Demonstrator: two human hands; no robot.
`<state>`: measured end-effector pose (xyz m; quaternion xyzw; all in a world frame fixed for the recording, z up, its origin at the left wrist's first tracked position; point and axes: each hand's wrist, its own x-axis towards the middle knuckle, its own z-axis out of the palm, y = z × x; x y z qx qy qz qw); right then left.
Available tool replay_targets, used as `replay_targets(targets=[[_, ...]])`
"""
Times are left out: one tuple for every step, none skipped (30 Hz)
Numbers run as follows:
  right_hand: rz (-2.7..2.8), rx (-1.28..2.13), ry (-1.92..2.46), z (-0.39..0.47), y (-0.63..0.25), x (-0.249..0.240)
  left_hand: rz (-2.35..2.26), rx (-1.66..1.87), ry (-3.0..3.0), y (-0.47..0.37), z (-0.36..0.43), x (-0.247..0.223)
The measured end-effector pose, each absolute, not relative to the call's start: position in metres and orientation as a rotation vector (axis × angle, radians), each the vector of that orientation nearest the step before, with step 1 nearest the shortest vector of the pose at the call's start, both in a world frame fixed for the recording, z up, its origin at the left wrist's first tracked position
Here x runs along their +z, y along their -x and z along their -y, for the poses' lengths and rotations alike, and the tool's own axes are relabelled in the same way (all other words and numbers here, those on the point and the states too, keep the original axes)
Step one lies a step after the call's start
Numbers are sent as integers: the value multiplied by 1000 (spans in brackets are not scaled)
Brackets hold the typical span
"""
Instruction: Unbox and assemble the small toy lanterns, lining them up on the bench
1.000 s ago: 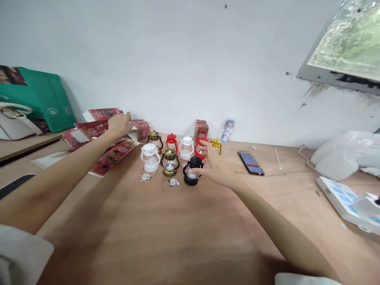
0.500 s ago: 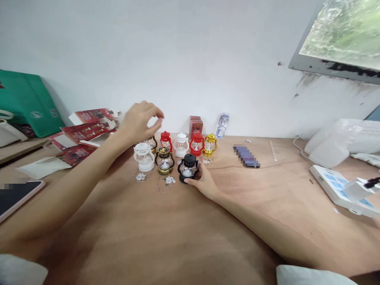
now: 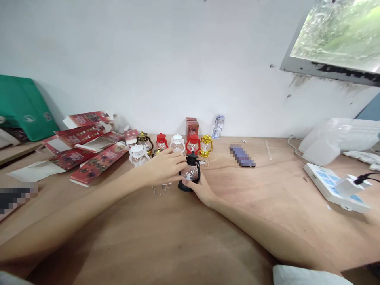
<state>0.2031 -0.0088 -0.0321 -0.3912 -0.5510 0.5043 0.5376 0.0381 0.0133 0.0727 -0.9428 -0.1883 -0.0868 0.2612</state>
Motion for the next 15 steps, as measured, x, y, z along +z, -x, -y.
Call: replay_targets(targets=[[1289, 1210, 922, 8, -203, -35, 492, -244, 2550, -38, -14, 73], [1267, 1219, 915, 8, -203, -37, 471, -257, 2549, -37, -14, 74], [1242, 1235, 911, 7, -202, -38, 449, -270, 2551, -37, -14, 74], [1208, 1259, 907, 7, -202, -39, 431, -281, 2555, -37, -14, 76], [1168, 1292, 900, 8, -201, -38, 423, -291, 2561, -36, -14, 78], [1127, 1332, 889, 8, -201, -37, 427, -305, 2565, -36, -13, 80], [1090, 1372, 875, 10, -200, -35, 441, -324, 2567, -34, -13, 83], [1063, 1409, 858, 11, -200, -33, 467, -344, 2567, -33, -13, 87], [1051, 1447, 842, 12, -199, -30, 502, -366, 2567, -31, -13, 90], [1054, 1484, 830, 14, -199, -28, 538, -389, 2573, -29, -13, 94], [1067, 1520, 822, 15, -199, -26, 574, -415, 2588, -27, -12, 98], [1082, 1551, 814, 16, -199, -24, 606, -446, 2614, -25, -11, 101], [1097, 1574, 806, 17, -199, -24, 634, -477, 2649, -23, -10, 104], [1109, 1591, 796, 17, -199, -23, 659, -509, 2683, -22, -10, 105], [1120, 1599, 787, 18, -199, -24, 680, -532, 2710, -22, -9, 106]])
